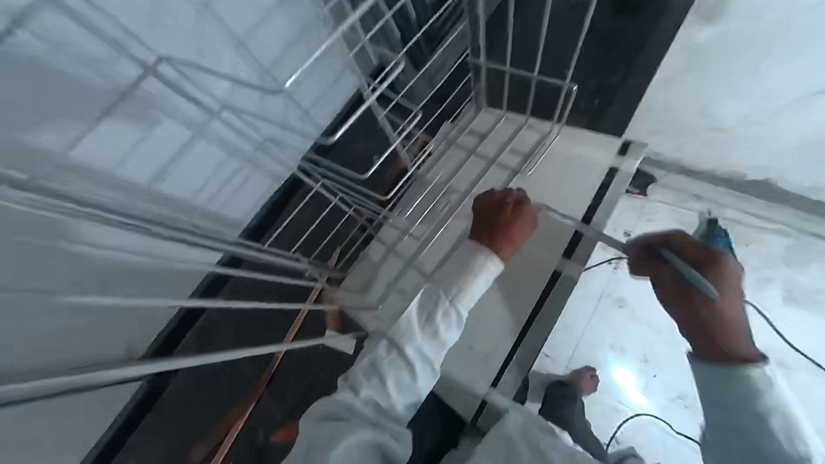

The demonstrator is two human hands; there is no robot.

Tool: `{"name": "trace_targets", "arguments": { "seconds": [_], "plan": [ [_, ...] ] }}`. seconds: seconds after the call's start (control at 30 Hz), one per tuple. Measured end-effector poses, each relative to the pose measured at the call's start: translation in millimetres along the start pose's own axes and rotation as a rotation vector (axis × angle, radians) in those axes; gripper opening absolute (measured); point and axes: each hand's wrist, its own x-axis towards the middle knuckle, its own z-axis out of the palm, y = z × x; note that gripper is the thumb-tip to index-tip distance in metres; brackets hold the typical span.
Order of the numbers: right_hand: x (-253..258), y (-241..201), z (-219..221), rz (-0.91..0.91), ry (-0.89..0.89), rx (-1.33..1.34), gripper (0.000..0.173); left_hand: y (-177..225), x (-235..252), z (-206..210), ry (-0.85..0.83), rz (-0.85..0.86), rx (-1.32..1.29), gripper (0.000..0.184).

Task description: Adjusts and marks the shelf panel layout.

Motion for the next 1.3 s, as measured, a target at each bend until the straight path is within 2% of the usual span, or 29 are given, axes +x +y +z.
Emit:
{"name": "trace_targets", "arguments": {
  "seconds": [0.17, 0.2, 0.3, 0.33, 0.43, 0.63, 0.73, 0.77, 0.83, 0.9, 0.97, 1.1, 1.17, 1.23, 1.3],
  "plan": [
    [-132, -5, 42, 0.102, -0.175, 0.16, 0.02, -30, -139, 15, 0.059, 0.046, 0.046, 0.028],
    [-146, -9, 53, 0.123, -0.186, 0.165, 0.019, -37, -159, 18, 0.056, 0.04, 0.044, 0.026],
    [-164, -24, 78, 0.132, -0.177, 0.105, 0.017, -55, -186, 14, -0.107, -0.041, 0.037, 0.028],
    [-167, -28, 85, 0.115, -0.163, 0.078, 0.017, -60, -189, 13, -0.167, -0.081, 0.036, 0.03],
    [-171, -37, 98, 0.038, -0.105, -0.021, 0.019, -70, -190, 16, -0.205, -0.112, 0.035, 0.034],
    [-175, -46, 100, -0.018, -0.038, -0.165, 0.02, -72, -188, 14, -0.244, -0.085, 0.015, 0.036],
    [-177, -66, 91, -0.164, 0.016, -0.277, 0.037, -75, -190, 15, -0.196, -0.066, -0.006, 0.034],
    [-175, -72, 88, -0.186, 0.018, -0.238, 0.043, -77, -192, 16, -0.146, -0.045, -0.014, 0.032],
    [-172, -77, 87, -0.164, -0.048, 0.002, 0.046, -77, -196, 18, -0.089, -0.029, -0.037, 0.032],
    [-165, -76, 97, -0.075, -0.151, 0.256, 0.039, -78, -196, 19, -0.092, -0.026, -0.058, 0.032],
    [-159, -72, 112, 0.003, -0.205, 0.357, 0.028, -77, -195, 18, -0.111, -0.037, -0.073, 0.031],
    [-150, -79, 132, 0.056, -0.242, 0.365, 0.018, -77, -200, 18, -0.052, -0.022, -0.058, 0.028],
    [-149, -81, 138, 0.016, -0.234, 0.327, 0.018, -74, -199, 13, -0.121, -0.052, -0.072, 0.028],
    [-148, -84, 141, 0.005, -0.223, 0.301, 0.019, -71, -192, 3, -0.278, -0.117, -0.089, 0.031],
    [-149, -86, 145, 0.012, -0.209, 0.278, 0.018, -71, -188, 0, -0.331, -0.139, -0.073, 0.032]
  ]
}}
